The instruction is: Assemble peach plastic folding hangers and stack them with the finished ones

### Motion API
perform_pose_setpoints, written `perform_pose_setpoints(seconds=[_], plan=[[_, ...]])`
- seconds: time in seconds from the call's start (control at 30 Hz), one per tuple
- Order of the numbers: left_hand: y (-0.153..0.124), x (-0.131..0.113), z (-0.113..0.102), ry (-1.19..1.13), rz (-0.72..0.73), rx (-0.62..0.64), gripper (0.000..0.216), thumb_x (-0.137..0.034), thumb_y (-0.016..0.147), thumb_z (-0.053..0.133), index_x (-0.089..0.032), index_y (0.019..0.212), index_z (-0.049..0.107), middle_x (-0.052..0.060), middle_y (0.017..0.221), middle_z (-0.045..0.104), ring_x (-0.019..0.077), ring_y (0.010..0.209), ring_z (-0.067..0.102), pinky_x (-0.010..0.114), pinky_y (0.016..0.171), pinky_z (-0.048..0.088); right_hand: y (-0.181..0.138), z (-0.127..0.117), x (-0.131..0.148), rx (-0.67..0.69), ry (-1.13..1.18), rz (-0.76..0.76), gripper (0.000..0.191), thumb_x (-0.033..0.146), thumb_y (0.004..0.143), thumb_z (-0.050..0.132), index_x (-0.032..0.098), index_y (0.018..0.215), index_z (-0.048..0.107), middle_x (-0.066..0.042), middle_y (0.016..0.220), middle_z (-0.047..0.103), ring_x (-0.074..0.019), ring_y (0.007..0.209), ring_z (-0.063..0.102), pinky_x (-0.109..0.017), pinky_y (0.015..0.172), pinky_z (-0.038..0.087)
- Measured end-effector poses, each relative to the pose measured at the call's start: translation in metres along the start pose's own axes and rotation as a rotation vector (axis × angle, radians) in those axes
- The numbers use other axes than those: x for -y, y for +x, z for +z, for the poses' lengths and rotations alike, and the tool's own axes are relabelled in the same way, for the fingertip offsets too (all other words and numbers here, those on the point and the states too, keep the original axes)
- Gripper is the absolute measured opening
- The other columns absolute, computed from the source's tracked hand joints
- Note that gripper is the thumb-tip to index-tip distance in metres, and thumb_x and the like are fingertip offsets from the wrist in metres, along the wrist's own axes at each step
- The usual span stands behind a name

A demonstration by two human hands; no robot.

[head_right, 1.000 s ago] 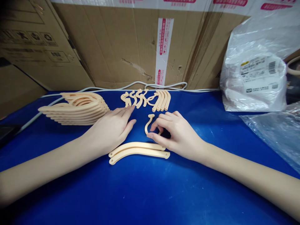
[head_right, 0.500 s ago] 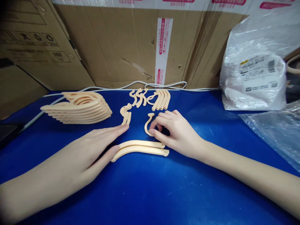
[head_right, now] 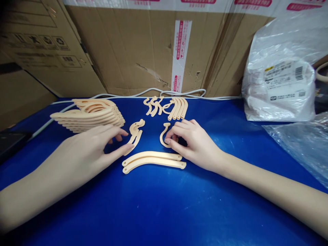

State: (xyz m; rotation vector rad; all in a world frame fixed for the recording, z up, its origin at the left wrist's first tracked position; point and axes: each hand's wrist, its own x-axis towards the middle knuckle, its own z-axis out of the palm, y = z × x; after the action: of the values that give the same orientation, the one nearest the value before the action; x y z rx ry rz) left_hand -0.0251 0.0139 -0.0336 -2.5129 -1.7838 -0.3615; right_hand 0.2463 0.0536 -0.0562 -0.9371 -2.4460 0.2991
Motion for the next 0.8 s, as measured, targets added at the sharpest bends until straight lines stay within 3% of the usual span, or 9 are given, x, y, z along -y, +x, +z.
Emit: perform_pose_setpoints(seconds=[0.1,0.27,0.5,0.63,0.8], plan=[[0.008,-0.001,0.003,-0.006,-0.063,0.078,0.033,-0.051,0.091,0.054,-0.021,0.097,0.067,0.007,0.095,0.073,0.0309,0.084,0.069,0.038,0.061,0.046,0.0,0.0,0.0,0.008,-0.001,-0.005,0.014,0.024,0.098,0.054,0.021,0.087,0.063,0.002,0.085,0.069,-0.016,0.081,0.058,-0.034,0.077,0.033],[0.016,0.002,0.004,-0.097,0.002,0.136,0.027,-0.039,0.094,0.048,-0.021,0.098,0.069,0.004,0.089,0.071,0.0257,0.08,0.067,0.037,0.066,0.047,0.0,-0.001,0.001,0.011,0.008,-0.008,0.013,0.023,0.098,0.054,0.021,0.087,0.062,0.002,0.086,0.07,-0.0163,0.082,0.059,-0.035,0.078,0.034],[0.016,0.006,0.013,-0.033,0.201,0.014,0.036,-0.026,0.099,0.037,-0.014,0.106,0.07,0.011,0.098,0.067,0.0295,0.093,0.067,0.045,0.082,0.051,0.001,-0.002,0.0,0.008,0.007,-0.005,0.014,0.022,0.098,0.053,0.021,0.088,0.063,-0.001,0.09,0.069,-0.0179,0.087,0.058,-0.037,0.081,0.036],[0.014,0.007,0.015,-0.031,0.237,-0.058,0.036,-0.024,0.1,0.037,-0.014,0.107,0.07,0.009,0.093,0.066,0.0278,0.086,0.066,0.042,0.074,0.051,0.002,0.0,-0.001,0.018,0.002,-0.004,0.015,0.022,0.098,0.053,0.021,0.089,0.063,-0.002,0.092,0.069,-0.0184,0.088,0.058,-0.038,0.083,0.037],[0.014,0.009,0.017,-0.105,0.216,-0.055,0.031,-0.029,0.101,0.044,-0.015,0.109,0.07,0.007,0.094,0.066,0.0242,0.082,0.066,0.037,0.069,0.05,0.003,0.001,-0.002,0.032,-0.003,0.003,0.016,0.024,0.099,0.052,0.021,0.089,0.064,-0.004,0.093,0.069,-0.0202,0.089,0.059,-0.038,0.083,0.038]])
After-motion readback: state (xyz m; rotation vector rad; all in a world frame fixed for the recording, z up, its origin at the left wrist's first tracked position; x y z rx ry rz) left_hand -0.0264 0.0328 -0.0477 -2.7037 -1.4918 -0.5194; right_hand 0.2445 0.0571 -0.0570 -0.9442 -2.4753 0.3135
